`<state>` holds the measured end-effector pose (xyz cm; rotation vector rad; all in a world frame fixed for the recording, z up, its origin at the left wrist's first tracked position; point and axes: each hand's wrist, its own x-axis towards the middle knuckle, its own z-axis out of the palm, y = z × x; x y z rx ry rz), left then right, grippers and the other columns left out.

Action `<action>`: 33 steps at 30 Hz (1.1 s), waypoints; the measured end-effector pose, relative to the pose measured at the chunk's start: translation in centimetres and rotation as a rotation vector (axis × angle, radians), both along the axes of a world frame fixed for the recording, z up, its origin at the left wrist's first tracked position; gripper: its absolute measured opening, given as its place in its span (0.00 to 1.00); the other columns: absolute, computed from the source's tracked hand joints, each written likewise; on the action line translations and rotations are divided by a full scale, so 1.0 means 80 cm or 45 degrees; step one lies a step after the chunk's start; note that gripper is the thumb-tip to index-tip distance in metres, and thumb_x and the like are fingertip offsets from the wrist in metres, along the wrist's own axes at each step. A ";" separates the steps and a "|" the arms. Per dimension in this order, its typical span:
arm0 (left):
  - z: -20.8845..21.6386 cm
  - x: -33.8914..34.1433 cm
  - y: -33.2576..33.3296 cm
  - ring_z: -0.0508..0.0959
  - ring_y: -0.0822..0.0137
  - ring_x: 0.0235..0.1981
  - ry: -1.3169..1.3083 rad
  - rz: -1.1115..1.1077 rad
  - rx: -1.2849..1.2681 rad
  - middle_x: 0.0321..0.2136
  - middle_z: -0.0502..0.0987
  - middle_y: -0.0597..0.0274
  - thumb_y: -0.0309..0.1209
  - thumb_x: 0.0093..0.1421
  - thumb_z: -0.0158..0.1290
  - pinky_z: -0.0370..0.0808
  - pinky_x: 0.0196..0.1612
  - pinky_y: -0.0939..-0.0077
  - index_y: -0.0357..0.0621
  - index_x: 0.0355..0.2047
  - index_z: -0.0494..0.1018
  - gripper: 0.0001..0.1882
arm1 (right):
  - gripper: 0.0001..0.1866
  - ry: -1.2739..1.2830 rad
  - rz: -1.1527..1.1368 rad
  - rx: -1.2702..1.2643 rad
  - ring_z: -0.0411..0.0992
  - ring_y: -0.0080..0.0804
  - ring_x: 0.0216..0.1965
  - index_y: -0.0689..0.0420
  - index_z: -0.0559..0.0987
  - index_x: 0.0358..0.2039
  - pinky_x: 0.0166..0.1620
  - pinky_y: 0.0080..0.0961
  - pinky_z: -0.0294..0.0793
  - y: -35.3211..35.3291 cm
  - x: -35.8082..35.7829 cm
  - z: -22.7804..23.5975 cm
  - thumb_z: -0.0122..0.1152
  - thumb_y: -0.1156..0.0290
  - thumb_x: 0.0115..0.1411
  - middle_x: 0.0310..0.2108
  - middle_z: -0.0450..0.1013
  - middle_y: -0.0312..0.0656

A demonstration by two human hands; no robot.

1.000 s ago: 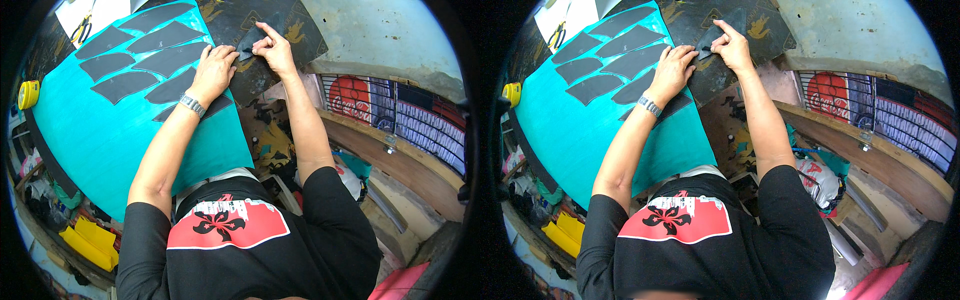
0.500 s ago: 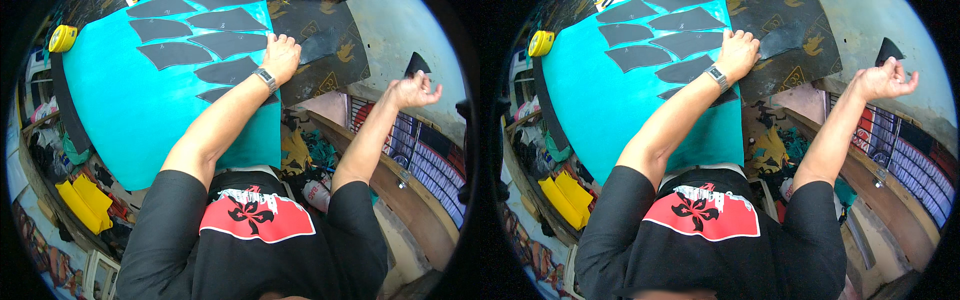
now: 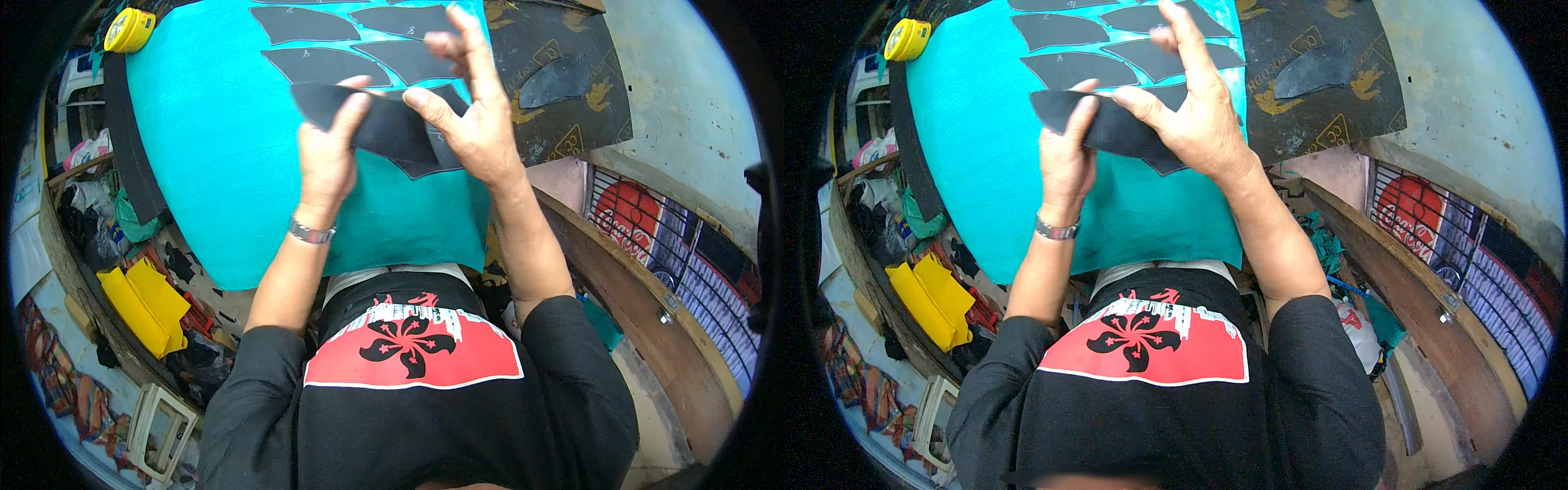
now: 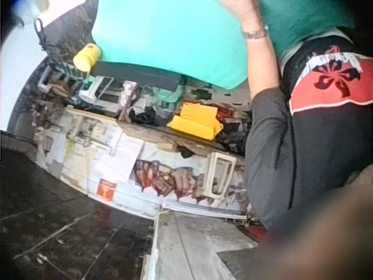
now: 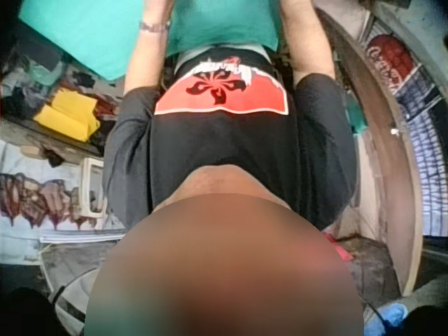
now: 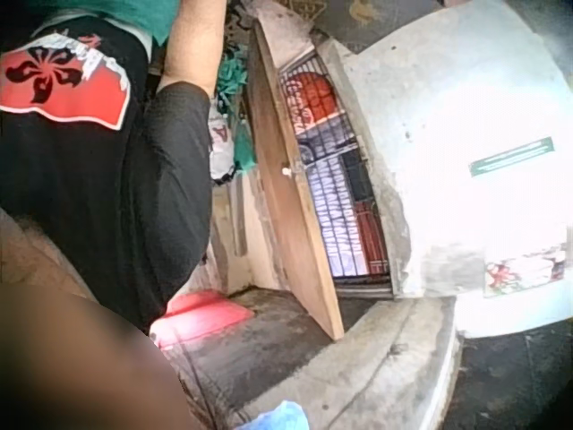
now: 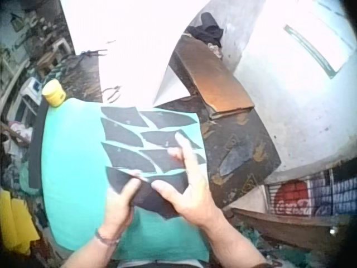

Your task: The person smooths a large teal sheet on a workbench, then repeatedly picks up black cut pieces and places them in rows on the sheet. The person adjusts the positions of the pieces to align them neatly.

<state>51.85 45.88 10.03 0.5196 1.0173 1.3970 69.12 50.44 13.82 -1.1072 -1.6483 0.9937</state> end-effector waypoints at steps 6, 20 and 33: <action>-0.058 -0.059 -0.023 0.78 0.62 0.48 -0.251 0.322 -0.151 0.48 0.76 0.49 0.23 0.65 0.54 0.79 0.51 0.68 0.35 0.56 0.67 0.20 | 0.45 0.448 0.192 -1.154 0.74 0.24 0.43 0.50 0.57 0.70 0.40 0.22 0.77 -0.036 -0.034 -0.080 0.69 0.77 0.55 0.45 0.73 0.43; -0.085 -0.098 -0.007 0.78 0.69 0.44 0.360 0.288 -0.092 0.45 0.79 0.56 0.24 0.63 0.58 0.78 0.47 0.76 0.36 0.52 0.74 0.17 | 0.36 -0.012 0.055 -0.556 0.68 0.17 0.31 0.53 0.65 0.64 0.38 0.16 0.69 -0.029 -0.084 -0.105 0.64 0.83 0.55 0.29 0.71 0.31; -0.087 -0.112 -0.003 0.78 0.75 0.39 0.912 0.128 -0.165 0.40 0.81 0.62 0.24 0.57 0.64 0.76 0.45 0.79 0.38 0.51 0.76 0.20 | 0.37 -0.373 -0.058 -0.454 0.75 0.26 0.28 0.52 0.65 0.63 0.36 0.27 0.76 -0.031 -0.089 -0.111 0.66 0.80 0.52 0.27 0.74 0.41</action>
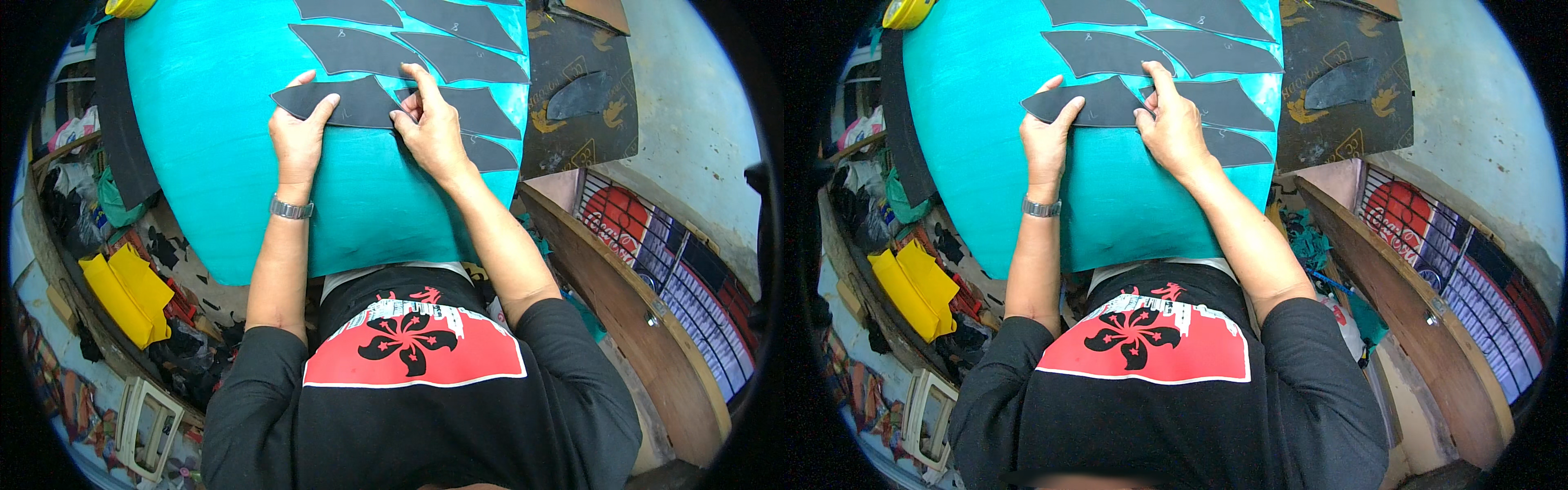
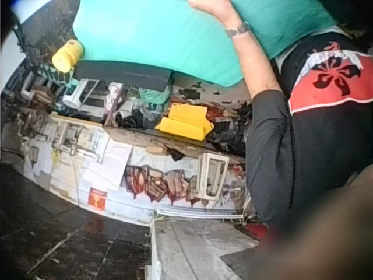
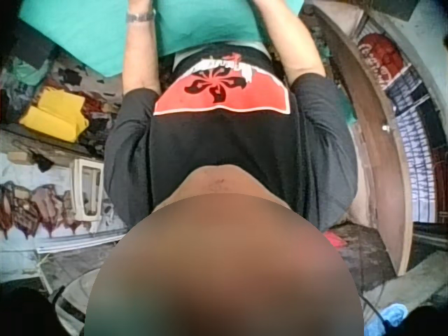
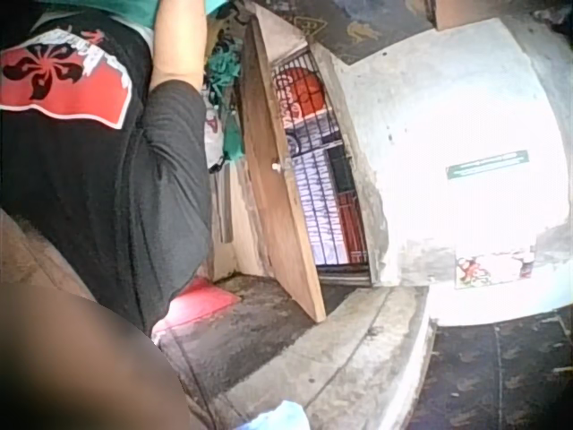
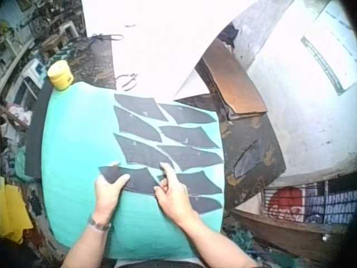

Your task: The person smooths a large teal sheet on a workbench, then repeatedly picks up black cut pieces and places them in rows on the sheet. The person adjusts the positions of the pieces to align them neatly.

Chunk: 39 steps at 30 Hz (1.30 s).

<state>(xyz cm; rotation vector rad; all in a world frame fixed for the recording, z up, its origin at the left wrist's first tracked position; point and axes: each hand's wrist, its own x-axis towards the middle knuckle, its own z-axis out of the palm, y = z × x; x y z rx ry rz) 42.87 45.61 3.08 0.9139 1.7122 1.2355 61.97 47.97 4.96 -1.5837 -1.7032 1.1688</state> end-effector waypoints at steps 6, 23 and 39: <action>0.009 0.001 0.000 0.79 0.71 0.38 -0.568 0.175 0.130 0.40 0.80 0.59 0.19 0.56 0.63 0.78 0.45 0.78 0.37 0.56 0.70 0.26 | 0.38 0.303 -0.009 -0.105 0.69 0.19 0.26 0.51 0.64 0.64 0.34 0.21 0.71 -0.003 0.001 0.007 0.66 0.80 0.53 0.26 0.71 0.35; 0.085 -0.047 0.022 0.74 0.79 0.26 0.213 -1.096 -0.412 0.24 0.79 0.68 0.36 0.50 0.69 0.73 0.31 0.79 0.37 0.33 0.81 0.16 | 0.33 0.632 -0.047 -0.323 0.68 0.12 0.27 0.56 0.71 0.59 0.31 0.10 0.68 0.006 0.017 0.054 0.66 0.85 0.51 0.26 0.71 0.30; 0.012 -0.042 0.008 0.80 0.76 0.29 0.140 -0.177 -0.089 0.27 0.81 0.61 0.24 0.54 0.66 0.77 0.33 0.83 0.38 0.61 0.64 0.35 | 0.28 0.091 -0.216 -0.138 0.67 0.14 0.24 0.60 0.71 0.57 0.30 0.14 0.68 -0.006 0.019 0.005 0.67 0.79 0.55 0.23 0.72 0.32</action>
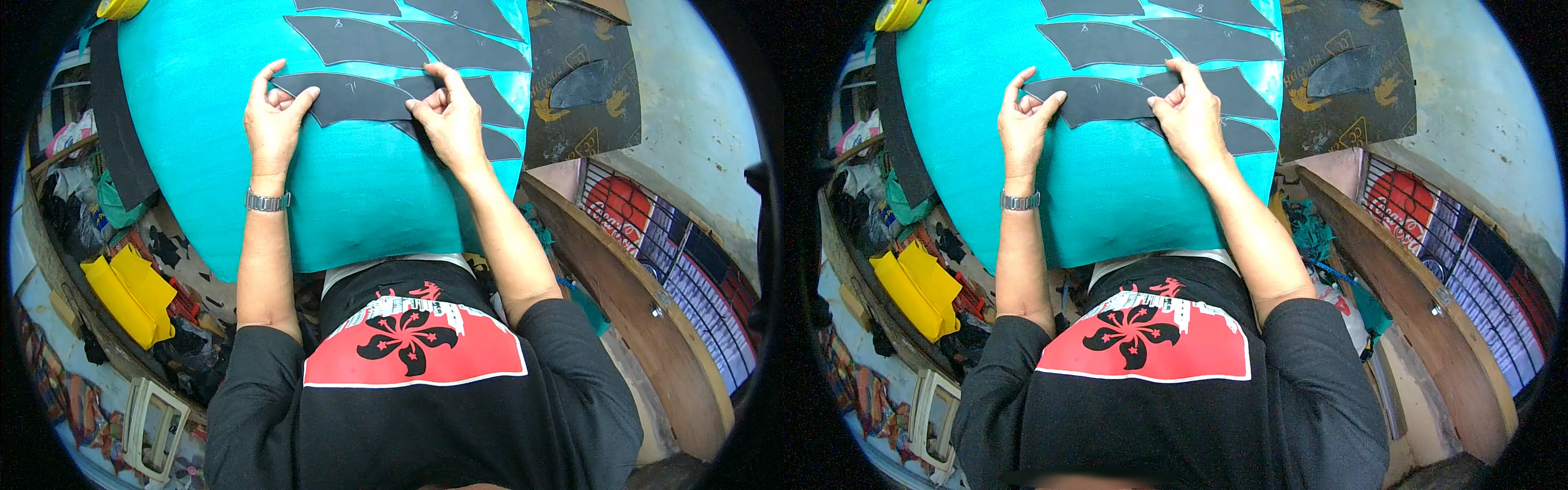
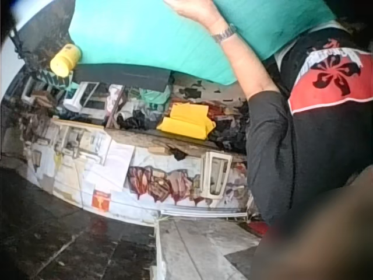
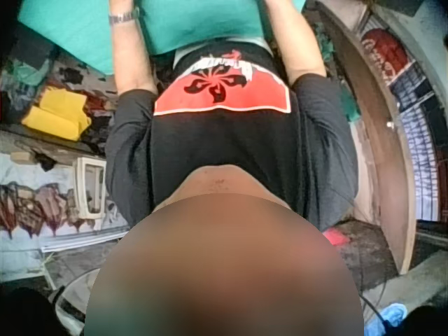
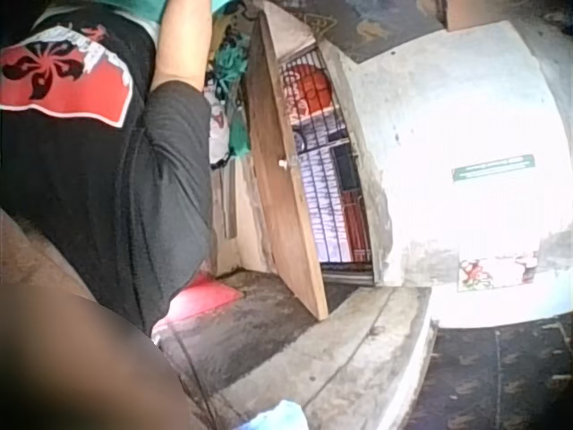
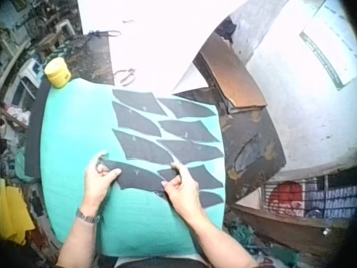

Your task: The person smooths a large teal sheet on a workbench, then repeatedly picks up black cut pieces and places them in rows on the sheet. The person adjusts the positions of the pieces to align them neatly.

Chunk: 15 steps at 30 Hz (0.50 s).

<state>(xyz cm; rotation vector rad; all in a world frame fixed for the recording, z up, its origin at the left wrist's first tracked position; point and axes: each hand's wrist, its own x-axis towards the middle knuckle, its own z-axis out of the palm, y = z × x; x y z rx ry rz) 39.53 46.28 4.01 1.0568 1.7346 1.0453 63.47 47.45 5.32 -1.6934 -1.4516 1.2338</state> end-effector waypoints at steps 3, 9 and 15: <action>-0.002 0.002 -0.001 0.80 0.74 0.31 -0.148 0.025 0.121 0.31 0.81 0.58 0.23 0.57 0.63 0.78 0.33 0.82 0.39 0.62 0.62 0.34 | 0.29 0.100 -0.035 -0.051 0.70 0.16 0.24 0.60 0.70 0.57 0.30 0.17 0.71 0.003 0.007 -0.001 0.67 0.79 0.54 0.23 0.74 0.34; -0.001 -0.002 -0.001 0.80 0.72 0.33 -0.163 0.071 0.144 0.34 0.80 0.57 0.21 0.58 0.62 0.78 0.31 0.83 0.45 0.65 0.59 0.37 | 0.29 0.207 -0.056 -0.149 0.72 0.17 0.26 0.60 0.70 0.57 0.32 0.17 0.73 0.009 0.015 0.001 0.65 0.81 0.53 0.23 0.75 0.36; 0.027 0.001 -0.006 0.79 0.73 0.36 -0.199 -0.018 0.230 0.37 0.79 0.60 0.16 0.55 0.62 0.78 0.37 0.83 0.46 0.68 0.55 0.43 | 0.36 0.334 -0.013 0.024 0.68 0.14 0.27 0.54 0.68 0.62 0.33 0.14 0.72 0.000 0.011 -0.007 0.65 0.83 0.52 0.33 0.77 0.36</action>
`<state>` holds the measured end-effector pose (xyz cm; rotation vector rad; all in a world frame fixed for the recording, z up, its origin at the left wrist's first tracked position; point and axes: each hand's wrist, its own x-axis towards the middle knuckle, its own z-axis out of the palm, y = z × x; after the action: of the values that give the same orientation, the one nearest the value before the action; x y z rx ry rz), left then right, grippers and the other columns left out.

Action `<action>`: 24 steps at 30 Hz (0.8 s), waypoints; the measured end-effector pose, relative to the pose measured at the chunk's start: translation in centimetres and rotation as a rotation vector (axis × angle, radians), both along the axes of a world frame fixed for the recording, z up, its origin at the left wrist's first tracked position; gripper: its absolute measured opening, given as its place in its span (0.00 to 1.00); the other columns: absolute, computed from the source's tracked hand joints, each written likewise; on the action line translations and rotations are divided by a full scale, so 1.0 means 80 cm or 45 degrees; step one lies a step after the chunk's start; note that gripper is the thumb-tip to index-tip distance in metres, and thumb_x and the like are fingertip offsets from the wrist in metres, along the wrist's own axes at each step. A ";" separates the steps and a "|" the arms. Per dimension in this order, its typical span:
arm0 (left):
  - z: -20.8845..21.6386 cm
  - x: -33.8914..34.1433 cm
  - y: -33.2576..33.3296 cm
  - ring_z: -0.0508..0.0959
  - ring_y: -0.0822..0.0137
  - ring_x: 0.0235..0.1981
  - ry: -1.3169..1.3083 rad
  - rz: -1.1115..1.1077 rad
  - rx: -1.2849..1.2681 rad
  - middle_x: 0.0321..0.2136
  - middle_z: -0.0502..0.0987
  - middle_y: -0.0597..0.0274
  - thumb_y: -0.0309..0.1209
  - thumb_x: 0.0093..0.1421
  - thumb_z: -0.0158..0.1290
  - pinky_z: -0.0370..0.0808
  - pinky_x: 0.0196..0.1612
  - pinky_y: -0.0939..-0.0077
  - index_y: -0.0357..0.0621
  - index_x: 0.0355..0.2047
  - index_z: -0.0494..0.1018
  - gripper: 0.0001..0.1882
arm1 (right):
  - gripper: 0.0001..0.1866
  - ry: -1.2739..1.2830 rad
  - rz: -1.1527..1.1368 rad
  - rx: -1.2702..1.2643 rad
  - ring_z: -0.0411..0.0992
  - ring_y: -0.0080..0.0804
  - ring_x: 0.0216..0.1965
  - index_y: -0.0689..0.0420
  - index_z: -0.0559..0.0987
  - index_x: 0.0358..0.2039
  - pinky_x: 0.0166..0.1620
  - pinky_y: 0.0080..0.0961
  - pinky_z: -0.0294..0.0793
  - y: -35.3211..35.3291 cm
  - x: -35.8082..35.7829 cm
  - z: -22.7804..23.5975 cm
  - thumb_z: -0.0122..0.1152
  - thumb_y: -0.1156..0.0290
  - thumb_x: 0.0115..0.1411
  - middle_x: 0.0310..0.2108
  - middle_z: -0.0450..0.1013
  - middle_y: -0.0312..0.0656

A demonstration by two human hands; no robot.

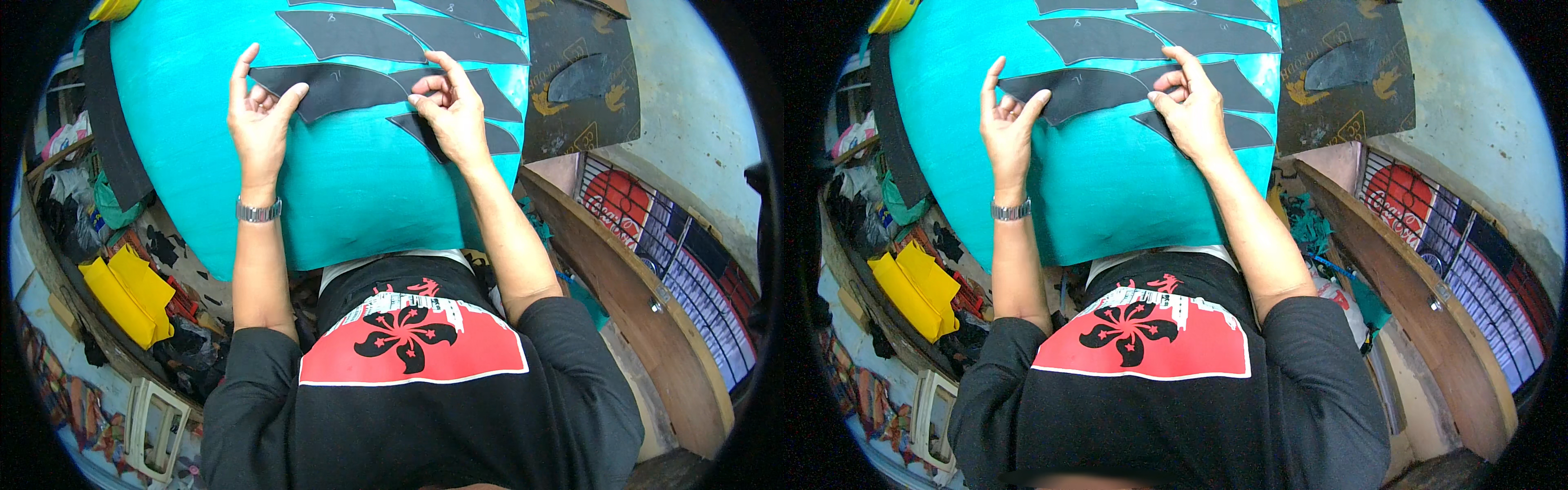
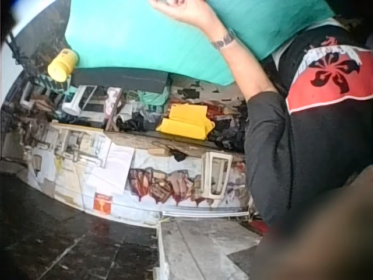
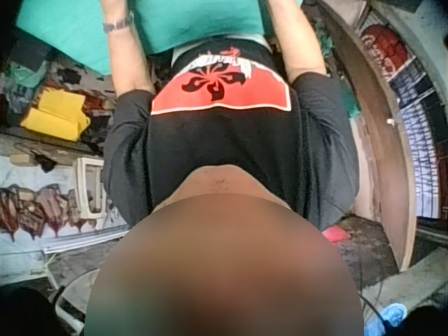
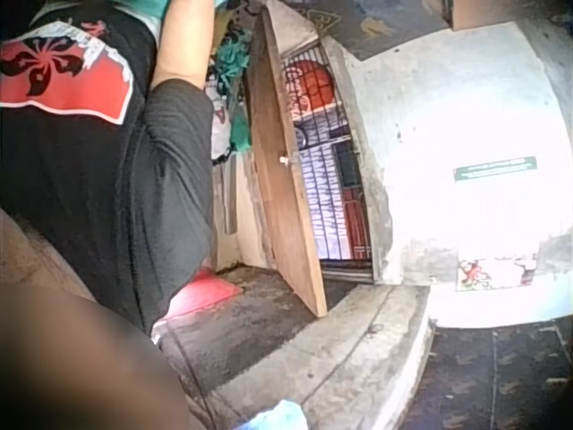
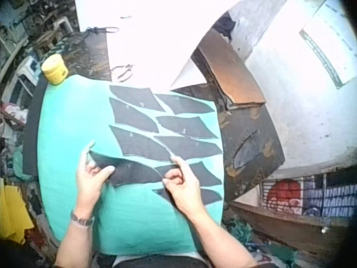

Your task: The person smooths a large teal sheet on a workbench, then repeatedly picks up black cut pieces and places them in rows on the sheet. The person adjusts the positions of the pieces to align them neatly.

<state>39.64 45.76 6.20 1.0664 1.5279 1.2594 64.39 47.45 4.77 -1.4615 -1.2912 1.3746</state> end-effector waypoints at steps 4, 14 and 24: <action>0.036 0.003 -0.013 0.79 0.71 0.43 -0.288 -0.079 0.294 0.41 0.80 0.56 0.12 0.57 0.58 0.78 0.45 0.79 0.44 0.69 0.51 0.43 | 0.40 0.081 0.144 0.057 0.64 0.14 0.28 0.49 0.68 0.65 0.35 0.14 0.71 0.000 0.004 -0.002 0.66 0.83 0.51 0.39 0.76 0.35; 0.039 -0.001 0.000 0.79 0.65 0.49 -0.517 -0.257 0.228 0.47 0.78 0.51 0.16 0.58 0.59 0.78 0.53 0.72 0.45 0.70 0.49 0.44 | 0.44 0.248 0.194 -0.001 0.72 0.22 0.44 0.47 0.62 0.69 0.43 0.15 0.72 0.004 0.004 0.014 0.64 0.85 0.52 0.60 0.65 0.43; 0.028 0.000 0.003 0.77 0.72 0.45 -0.205 -0.210 0.137 0.46 0.76 0.57 0.18 0.58 0.61 0.78 0.46 0.79 0.46 0.69 0.55 0.41 | 0.37 0.281 0.318 -0.089 0.72 0.15 0.37 0.51 0.66 0.65 0.39 0.15 0.71 0.012 0.000 0.016 0.64 0.82 0.55 0.37 0.74 0.34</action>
<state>39.61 45.98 8.42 1.1080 1.2379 1.2908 64.36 48.41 6.02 -1.1818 -1.3256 1.7075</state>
